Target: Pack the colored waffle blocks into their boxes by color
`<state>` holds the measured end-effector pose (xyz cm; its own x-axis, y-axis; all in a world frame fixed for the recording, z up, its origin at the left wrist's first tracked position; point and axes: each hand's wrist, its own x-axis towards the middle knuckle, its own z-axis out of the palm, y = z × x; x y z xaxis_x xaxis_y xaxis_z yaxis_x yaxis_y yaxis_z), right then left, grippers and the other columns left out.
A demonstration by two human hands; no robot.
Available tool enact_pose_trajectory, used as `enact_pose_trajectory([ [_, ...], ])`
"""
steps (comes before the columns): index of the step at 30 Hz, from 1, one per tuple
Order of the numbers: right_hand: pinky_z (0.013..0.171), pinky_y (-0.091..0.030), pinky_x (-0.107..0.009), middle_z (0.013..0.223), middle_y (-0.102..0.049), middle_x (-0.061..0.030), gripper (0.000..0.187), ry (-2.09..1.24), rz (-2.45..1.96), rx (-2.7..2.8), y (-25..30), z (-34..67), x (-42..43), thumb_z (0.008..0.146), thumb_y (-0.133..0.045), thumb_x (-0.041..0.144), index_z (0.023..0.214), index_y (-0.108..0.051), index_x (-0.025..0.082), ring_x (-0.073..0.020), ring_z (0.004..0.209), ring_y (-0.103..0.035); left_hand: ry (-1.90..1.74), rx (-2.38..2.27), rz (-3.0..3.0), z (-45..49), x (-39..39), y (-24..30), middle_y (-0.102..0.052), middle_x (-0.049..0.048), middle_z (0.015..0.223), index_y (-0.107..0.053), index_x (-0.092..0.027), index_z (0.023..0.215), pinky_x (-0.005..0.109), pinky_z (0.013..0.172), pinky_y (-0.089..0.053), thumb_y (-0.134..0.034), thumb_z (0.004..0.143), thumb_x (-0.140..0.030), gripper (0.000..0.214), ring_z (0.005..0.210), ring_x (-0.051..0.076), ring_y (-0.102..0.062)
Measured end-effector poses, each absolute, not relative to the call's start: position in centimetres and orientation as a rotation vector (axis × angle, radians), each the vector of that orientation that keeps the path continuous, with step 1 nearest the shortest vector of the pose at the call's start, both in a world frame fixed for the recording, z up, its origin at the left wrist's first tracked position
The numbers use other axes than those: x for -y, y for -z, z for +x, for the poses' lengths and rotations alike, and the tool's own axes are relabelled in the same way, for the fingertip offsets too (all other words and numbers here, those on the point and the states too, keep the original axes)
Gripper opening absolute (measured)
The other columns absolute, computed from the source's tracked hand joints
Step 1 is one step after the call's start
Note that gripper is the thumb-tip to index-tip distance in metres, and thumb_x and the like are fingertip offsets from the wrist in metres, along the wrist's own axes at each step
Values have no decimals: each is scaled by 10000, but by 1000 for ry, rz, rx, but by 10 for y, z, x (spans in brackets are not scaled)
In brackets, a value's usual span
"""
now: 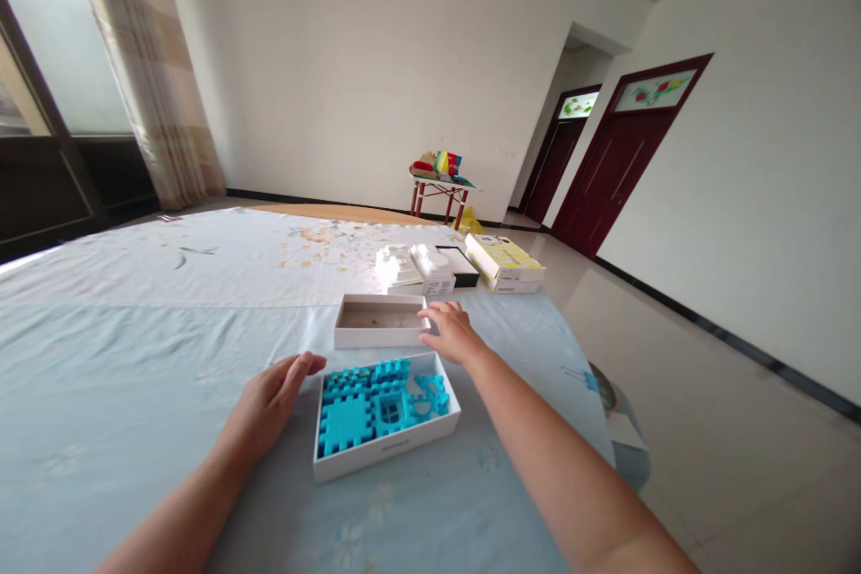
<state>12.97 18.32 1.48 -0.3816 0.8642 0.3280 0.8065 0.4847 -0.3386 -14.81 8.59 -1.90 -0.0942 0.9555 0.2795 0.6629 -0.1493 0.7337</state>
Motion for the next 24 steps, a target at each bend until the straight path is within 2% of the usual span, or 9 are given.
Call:
enact_pose_trajectory([
  [3, 937, -303, -402, 1110, -562, -56, 133, -221, -1363, 2293, -5, 128, -194, 704, -639, 258, 832, -644, 222, -245, 1137, -385, -1110, -1757, 1796, -149, -86, 20, -721, 19, 918, -694, -214, 865, 288, 868, -442, -330, 815, -536, 489, 923, 215, -632],
  [5, 936, -316, -372, 1034, -585, -54, 102, -265, -1283, 2248, -4, 131, -195, 732, -611, 257, 816, -623, 201, -222, 1104, -420, -1107, -1749, 1790, -148, -85, 18, -719, 26, 922, -691, -208, 868, 297, 870, -440, -327, 819, -532, 489, 922, 218, -630],
  [10, 827, -408, -321, 899, -606, -42, 236, -526, -1218, 2034, -6, 152, -181, 820, -476, 379, 894, -565, 175, -176, 895, -542, -1103, -1704, 1824, -146, -77, 6, -694, 47, 992, -657, -209, 957, 318, 857, -448, -376, 810, -527, 449, 954, 227, -609],
  [16, 785, -444, -295, 1086, -584, -71, 400, -770, -1187, 1700, -18, 184, -166, 787, -474, 500, 1033, -539, 191, -181, 932, -561, -1080, -1585, 1843, -141, -74, 1, -646, 59, 1096, -612, -226, 1057, 337, 854, -466, -496, 752, -525, 443, 983, 233, -597],
  [18, 737, -458, -285, 970, -629, -64, 404, -830, -1181, 1589, -22, 191, -165, 778, -473, 512, 993, -556, 180, -177, 856, -581, -1062, -1550, 1827, -140, -74, 2, -652, 63, 1080, -605, -223, 1068, 336, 848, -473, -508, 746, -521, 449, 974, 230, -604],
  [21, 624, -473, -278, 756, -649, -43, 350, -988, -1217, 1358, -18, 197, -172, 750, -491, 499, 816, -571, 165, -170, 695, -597, -1056, -1544, 1791, -138, -75, 3, -666, 69, 1047, -604, -210, 1062, 344, 836, -483, -501, 751, -525, 455, 962, 237, -610],
  [24, 539, -473, -284, 671, -642, -40, 309, -1119, -1345, 1139, -2, 202, -184, 742, -464, 462, 738, -555, 167, -174, 609, -606, -1072, -1582, 1782, -138, -75, 4, -677, 67, 1029, -615, -205, 1044, 340, 835, -484, -493, 754, -529, 453, 960, 245, -614],
])
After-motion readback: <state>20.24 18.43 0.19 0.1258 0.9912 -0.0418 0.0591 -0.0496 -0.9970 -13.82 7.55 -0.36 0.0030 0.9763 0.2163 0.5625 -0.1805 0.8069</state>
